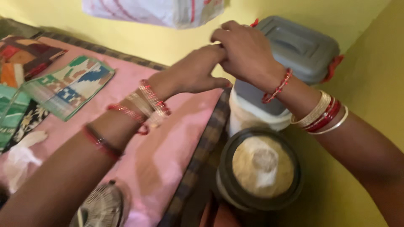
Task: The person organizes various household items on a bed, including a flashlight, an iron, a fan, and several bags. They coil the cords of the flashlight and iron, place them into a plastic bin, and then arrange bags and other items on the bed.
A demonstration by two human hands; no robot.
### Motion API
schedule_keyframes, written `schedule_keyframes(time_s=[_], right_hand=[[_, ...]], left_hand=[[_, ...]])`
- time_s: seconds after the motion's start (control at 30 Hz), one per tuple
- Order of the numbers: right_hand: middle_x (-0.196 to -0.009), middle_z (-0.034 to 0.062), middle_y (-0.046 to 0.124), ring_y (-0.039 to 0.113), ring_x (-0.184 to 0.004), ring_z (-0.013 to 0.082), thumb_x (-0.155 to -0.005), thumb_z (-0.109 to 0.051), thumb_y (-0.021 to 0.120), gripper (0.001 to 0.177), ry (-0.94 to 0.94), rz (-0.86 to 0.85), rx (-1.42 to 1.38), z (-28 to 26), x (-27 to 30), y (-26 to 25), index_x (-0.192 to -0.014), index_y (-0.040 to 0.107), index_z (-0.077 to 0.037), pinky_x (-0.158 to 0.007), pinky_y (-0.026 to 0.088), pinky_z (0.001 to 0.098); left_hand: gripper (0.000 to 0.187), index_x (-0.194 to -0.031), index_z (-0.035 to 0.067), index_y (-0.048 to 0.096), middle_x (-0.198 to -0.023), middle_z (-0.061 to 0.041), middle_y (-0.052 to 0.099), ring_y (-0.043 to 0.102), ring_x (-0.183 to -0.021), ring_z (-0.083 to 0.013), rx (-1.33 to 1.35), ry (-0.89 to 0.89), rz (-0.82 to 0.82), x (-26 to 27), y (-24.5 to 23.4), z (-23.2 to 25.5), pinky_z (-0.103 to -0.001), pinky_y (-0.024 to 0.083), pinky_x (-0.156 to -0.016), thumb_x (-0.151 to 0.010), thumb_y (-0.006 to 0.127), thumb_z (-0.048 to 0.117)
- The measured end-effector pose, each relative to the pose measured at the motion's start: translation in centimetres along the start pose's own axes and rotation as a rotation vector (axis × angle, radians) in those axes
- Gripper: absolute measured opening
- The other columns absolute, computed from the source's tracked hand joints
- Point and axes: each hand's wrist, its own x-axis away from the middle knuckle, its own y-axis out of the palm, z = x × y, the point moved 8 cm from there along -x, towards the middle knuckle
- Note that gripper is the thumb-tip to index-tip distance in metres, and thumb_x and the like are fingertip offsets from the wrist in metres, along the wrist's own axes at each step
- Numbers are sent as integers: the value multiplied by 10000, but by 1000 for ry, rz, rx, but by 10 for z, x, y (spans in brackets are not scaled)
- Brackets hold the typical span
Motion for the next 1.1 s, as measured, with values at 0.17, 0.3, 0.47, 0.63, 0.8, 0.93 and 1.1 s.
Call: schedule_keyframes(time_s=[0.17, 0.3, 0.47, 0.63, 0.8, 0.93, 1.1], right_hand=[[-787, 113, 697, 678, -767, 392, -731, -71, 717, 230, -80, -79, -85, -181, 27, -29, -952, 666, -111, -592, 493, 526], [-765, 121, 698, 671, -718, 405, -742, -104, 733, 253, -197, -82, -103, -317, 57, -52, -980, 648, -109, -542, 475, 531], [-785, 124, 712, 676, -724, 405, -787, -130, 734, 240, -226, -131, -122, -441, 64, -71, -1004, 633, -108, -537, 470, 539], [-797, 107, 714, 688, -740, 388, -826, -107, 690, 182, -212, -207, -49, -529, 38, -54, -991, 618, -135, -541, 480, 531], [-822, 96, 710, 699, -744, 374, -801, -117, 674, 213, -344, -86, -163, -610, -7, -3, -997, 592, -124, -542, 491, 516], [-825, 99, 704, 693, -728, 375, -884, -140, 686, 163, -328, -107, -194, -667, -61, 48, -1013, 587, -124, -526, 480, 520], [-821, 102, 705, 690, -740, 380, -801, -97, 677, 264, -320, -184, -157, -748, -110, 109, -1044, 576, -116, -506, 469, 520]], left_hand=[[542, -1228, -32, 587, -1151, -247, 630, 610, -1066, -446, -86, 102, 85, 176, -57, 89, -490, 499, -919, -853, 823, 280], [539, -1174, -54, 571, -1105, -265, 608, 605, -1018, -450, -170, -10, -31, 303, -72, 140, -504, 494, -872, -839, 803, 299], [535, -1204, -27, 580, -1120, -249, 618, 619, -1008, -434, -144, 6, -33, 417, -110, 184, -502, 501, -865, -824, 788, 287], [542, -1230, -17, 577, -1096, -240, 620, 631, -965, -429, -164, -51, -19, 504, -148, 176, -508, 509, -829, -835, 776, 295], [531, -1222, 3, 567, -1054, -221, 622, 648, -925, -410, -179, -214, -83, 590, -184, 123, -513, 511, -774, -818, 755, 290], [436, -1159, 55, 601, -1038, -184, 665, 662, -970, -364, -154, -291, -151, 652, -218, 73, -478, 532, -817, -797, 738, 257], [399, -1146, 46, 596, -1069, -183, 668, 635, -1009, -380, -172, -211, -114, 741, -254, 20, -497, 517, -827, -829, 740, 241]])
